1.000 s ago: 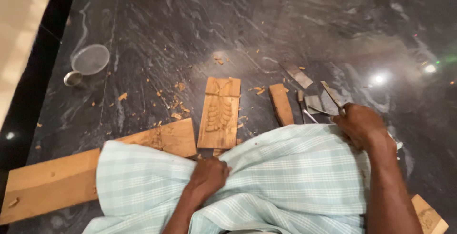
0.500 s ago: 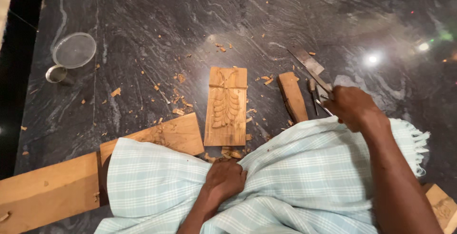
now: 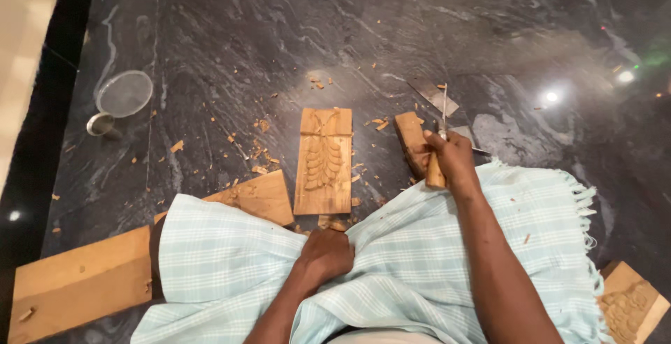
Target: The person is carving a decorative pattern into a rectangular piece of wood. They use a chisel and a wooden mallet to strike the chisel, removing wood shavings to form a leaf-like design. The person occasionally switches to a smaller carving knife to refine the details.
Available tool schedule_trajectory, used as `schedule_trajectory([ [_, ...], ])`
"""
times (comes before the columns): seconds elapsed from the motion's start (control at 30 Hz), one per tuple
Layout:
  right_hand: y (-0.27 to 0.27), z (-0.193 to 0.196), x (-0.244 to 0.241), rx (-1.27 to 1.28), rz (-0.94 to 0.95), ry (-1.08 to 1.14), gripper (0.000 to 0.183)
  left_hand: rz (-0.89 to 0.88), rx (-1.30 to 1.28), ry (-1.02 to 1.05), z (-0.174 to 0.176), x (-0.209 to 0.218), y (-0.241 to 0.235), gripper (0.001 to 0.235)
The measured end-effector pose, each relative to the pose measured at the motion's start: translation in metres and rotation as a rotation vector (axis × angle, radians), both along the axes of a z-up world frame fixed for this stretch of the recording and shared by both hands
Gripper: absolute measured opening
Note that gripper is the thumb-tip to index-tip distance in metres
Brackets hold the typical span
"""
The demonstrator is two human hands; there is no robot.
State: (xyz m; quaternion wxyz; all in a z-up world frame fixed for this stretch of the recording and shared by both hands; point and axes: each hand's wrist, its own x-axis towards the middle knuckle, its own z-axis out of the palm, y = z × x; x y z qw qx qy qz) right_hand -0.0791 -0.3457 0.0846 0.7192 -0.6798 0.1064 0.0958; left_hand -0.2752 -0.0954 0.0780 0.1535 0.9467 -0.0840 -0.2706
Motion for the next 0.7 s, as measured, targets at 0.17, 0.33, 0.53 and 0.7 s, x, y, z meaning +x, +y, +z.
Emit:
schedule_trajectory([
  [0.17,0.002,0.009,0.005,0.177,-0.033,-0.036,0.025,0.024,0.011,0.079,-0.011,0.015,-0.001,0.037],
  [0.33,0.006,0.002,0.013,0.159,-0.068,-0.002,0.025,0.125,-0.072,-0.055,-0.017,0.012,0.001,0.035],
  [0.53,0.016,-0.006,0.015,0.131,-0.032,-0.056,0.025,0.321,-0.096,-0.892,-0.017,0.043,-0.009,0.053],
  [0.7,0.020,-0.007,0.015,0.104,-0.031,-0.065,0.026,0.836,0.121,-0.440,-0.009,0.129,0.000,0.133],
])
